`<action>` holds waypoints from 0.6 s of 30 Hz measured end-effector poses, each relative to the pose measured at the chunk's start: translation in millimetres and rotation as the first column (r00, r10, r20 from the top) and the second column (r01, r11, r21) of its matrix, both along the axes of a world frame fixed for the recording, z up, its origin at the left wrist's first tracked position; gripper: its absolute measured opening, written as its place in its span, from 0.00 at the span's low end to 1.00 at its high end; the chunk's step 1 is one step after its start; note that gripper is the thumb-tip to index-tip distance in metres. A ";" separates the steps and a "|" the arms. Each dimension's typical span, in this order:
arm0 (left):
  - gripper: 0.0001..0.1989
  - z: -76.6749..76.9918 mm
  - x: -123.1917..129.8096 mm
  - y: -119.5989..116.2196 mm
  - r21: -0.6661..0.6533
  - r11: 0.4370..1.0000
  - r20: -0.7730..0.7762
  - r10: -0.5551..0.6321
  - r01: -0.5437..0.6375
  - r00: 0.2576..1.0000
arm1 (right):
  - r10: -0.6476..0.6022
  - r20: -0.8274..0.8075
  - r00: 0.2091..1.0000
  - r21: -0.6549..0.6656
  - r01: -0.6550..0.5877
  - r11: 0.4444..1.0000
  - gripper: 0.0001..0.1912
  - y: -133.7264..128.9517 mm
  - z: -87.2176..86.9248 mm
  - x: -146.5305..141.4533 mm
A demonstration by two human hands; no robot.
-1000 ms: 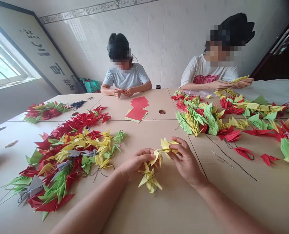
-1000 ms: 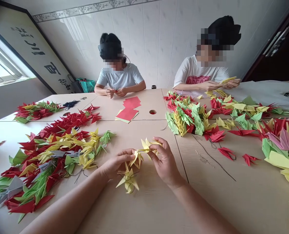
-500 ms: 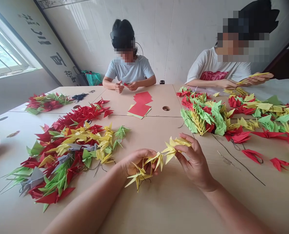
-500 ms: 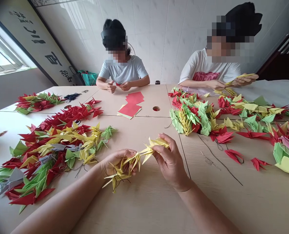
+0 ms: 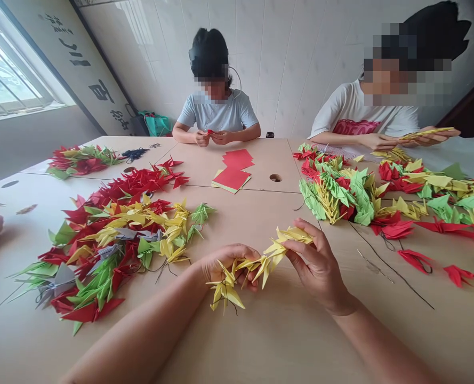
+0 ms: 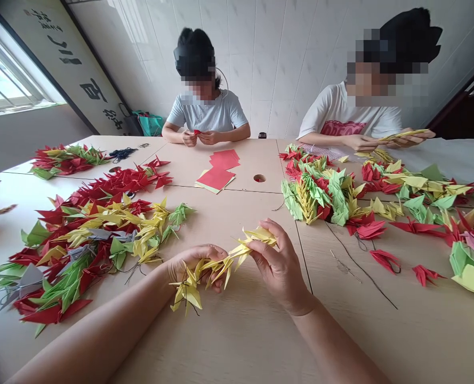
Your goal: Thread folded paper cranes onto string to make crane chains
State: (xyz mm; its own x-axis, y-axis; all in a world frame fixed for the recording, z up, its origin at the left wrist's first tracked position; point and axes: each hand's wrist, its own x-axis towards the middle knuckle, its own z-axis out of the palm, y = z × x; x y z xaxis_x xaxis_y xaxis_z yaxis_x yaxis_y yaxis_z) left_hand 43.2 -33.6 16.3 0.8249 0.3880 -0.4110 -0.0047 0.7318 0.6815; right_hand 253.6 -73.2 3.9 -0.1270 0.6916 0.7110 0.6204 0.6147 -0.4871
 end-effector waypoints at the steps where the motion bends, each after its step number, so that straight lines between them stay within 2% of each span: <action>1: 0.09 0.5 0.1 -0.3 0.001 1.000 -0.005 0.004 -0.004 1.000 | 0.014 0.007 1.000 0.002 -0.015 1.000 0.10 -0.1 -0.3 0.2; 11: 0.09 -0.4 -1.0 -2.2 0.047 0.999 -0.007 0.003 -0.003 1.000 | 0.091 0.119 0.989 0.047 -0.098 0.994 0.14 -1.3 2.1 -0.5; 18: 0.09 4.9 0.7 -2.9 -0.005 1.000 -0.053 -0.026 0.025 0.998 | 0.150 0.126 0.981 0.034 -0.155 0.987 0.15 -1.4 3.7 1.1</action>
State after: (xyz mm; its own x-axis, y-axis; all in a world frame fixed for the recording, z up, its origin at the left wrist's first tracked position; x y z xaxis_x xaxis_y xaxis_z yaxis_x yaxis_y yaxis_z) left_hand 43.9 -36.5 21.1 0.8114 0.3651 -0.4564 0.0504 0.7343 0.6770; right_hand 254.8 -74.6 7.6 -0.3168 0.6265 0.7121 0.5714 0.7253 -0.3840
